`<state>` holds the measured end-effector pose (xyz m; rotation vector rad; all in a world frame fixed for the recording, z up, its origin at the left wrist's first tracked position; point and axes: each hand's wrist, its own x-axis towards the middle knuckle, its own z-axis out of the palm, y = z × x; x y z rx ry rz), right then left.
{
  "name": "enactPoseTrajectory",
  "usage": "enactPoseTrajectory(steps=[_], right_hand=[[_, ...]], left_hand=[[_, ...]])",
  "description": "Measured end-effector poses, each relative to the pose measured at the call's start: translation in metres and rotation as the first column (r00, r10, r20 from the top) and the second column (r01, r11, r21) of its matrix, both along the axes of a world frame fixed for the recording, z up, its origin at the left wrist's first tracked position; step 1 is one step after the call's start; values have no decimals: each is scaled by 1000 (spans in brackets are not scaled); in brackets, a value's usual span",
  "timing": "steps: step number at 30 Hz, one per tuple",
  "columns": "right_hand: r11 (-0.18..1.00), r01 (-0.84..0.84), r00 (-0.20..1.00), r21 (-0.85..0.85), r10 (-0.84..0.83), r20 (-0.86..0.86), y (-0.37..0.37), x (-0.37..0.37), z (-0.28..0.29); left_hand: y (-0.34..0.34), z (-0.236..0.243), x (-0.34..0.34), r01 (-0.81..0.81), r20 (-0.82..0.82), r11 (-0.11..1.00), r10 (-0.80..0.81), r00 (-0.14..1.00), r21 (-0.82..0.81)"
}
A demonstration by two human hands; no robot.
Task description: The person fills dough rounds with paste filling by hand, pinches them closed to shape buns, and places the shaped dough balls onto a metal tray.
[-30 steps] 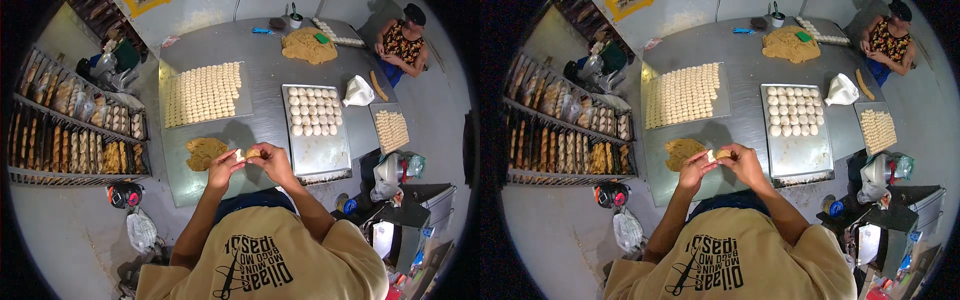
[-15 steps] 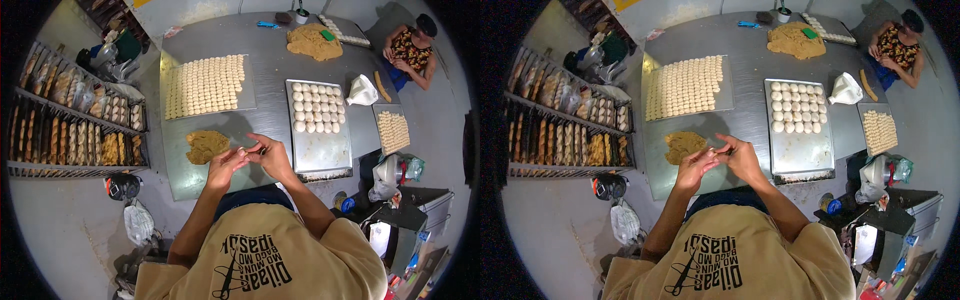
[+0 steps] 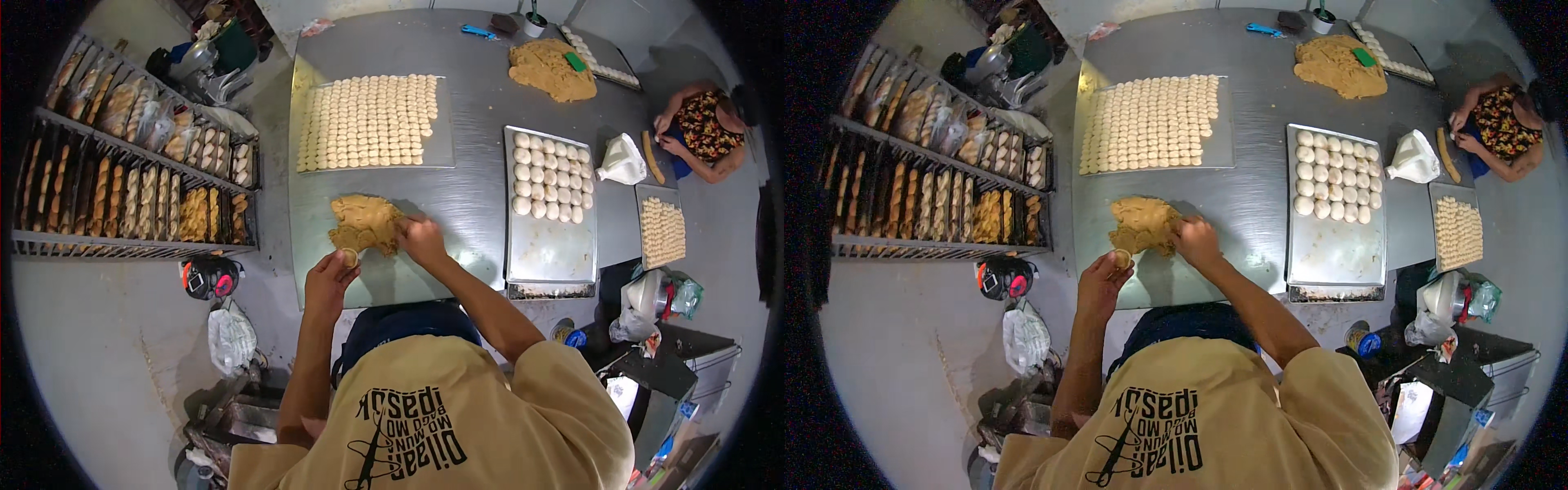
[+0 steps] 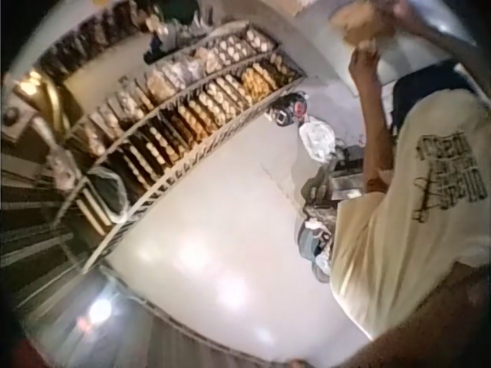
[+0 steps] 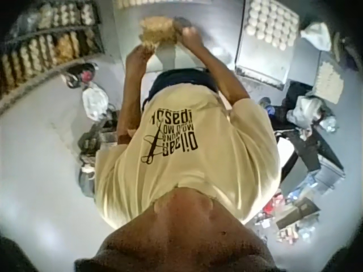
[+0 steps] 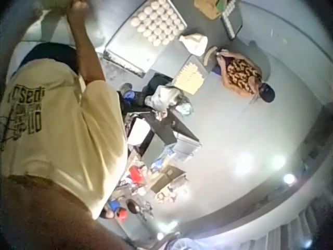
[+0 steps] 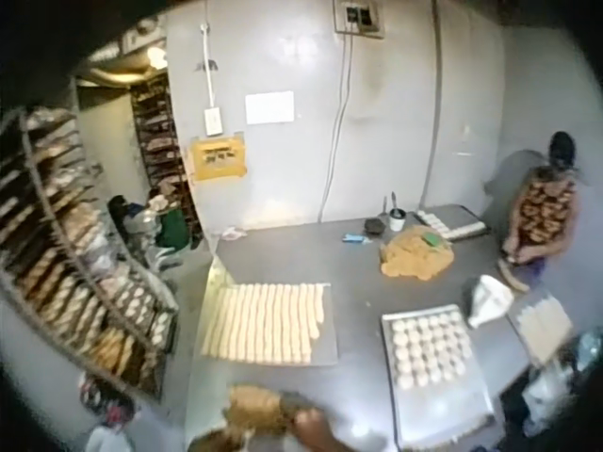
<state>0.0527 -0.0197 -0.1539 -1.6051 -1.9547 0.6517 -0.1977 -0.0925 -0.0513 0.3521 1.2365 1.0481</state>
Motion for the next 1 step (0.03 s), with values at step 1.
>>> enactPoseTrajectory(steps=[1], right_hand=[[999, -7, 1000, 47, 8, -3, -3, -4, 3]], left_hand=[[-4, -2, -2, 13, -30, 1000, -13, 999, -1]])
